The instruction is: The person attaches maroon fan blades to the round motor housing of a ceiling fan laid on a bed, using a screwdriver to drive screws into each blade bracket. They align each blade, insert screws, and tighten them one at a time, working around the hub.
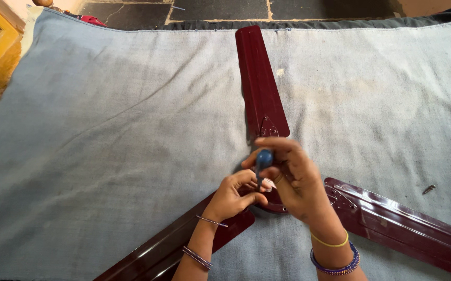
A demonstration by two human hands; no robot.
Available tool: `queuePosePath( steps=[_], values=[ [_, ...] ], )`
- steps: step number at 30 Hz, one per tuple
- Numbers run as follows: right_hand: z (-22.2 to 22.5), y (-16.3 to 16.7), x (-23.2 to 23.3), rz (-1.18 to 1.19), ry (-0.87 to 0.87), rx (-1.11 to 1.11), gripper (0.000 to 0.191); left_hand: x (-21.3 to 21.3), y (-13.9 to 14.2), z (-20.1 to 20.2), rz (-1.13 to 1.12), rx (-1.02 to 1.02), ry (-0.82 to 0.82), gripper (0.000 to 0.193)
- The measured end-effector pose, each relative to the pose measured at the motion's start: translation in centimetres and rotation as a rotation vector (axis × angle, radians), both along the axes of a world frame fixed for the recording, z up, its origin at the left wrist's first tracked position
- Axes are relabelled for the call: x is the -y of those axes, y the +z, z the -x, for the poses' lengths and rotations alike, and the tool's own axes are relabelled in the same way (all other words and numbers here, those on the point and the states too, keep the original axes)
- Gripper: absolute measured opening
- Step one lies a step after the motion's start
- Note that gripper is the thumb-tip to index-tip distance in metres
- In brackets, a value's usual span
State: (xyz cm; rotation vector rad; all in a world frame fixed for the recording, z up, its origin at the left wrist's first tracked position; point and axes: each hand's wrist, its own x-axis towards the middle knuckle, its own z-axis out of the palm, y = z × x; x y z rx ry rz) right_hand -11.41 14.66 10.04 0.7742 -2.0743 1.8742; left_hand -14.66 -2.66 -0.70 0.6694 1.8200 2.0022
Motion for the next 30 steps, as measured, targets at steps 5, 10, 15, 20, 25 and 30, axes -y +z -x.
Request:
queuePosePath(
  steps=[5,10,15,20,25,30],
  values=[
    [0.5,0.2,-0.7,0.087,0.066,0.026,0.044,-0.5,-1.2,0.0,-0.032,-0.043,0.010,0.033],
    [0.4,0.0,-0.5,0.030,-0.094,-0.128,0.049,-0.9,-3.7,0.4,-0.110,-0.021,0.066,0.028],
    [0.6,0.2,-0.4,0.121,-0.092,-0.045,0.043,-0.7,-4.1,0.5,-0.089,0.008,0.106,0.021],
    [0.5,0.7,0.3,0.216,-0.008,0.151,0.031,-0.4,-2.8,0.5,-0.084,0.082,0.119,0.014],
    [0.5,0.7,1.0,0.041,-0.124,-0.093,0.042,-0.6,-2.1,0.1,-0.104,0.120,0.152,0.010],
    [0.5,0.3,0.3,0.127,0.005,0.041,0.042,-0.7,-2.0,0.1,-0.108,0.130,0.170,0.010]
  ],
)
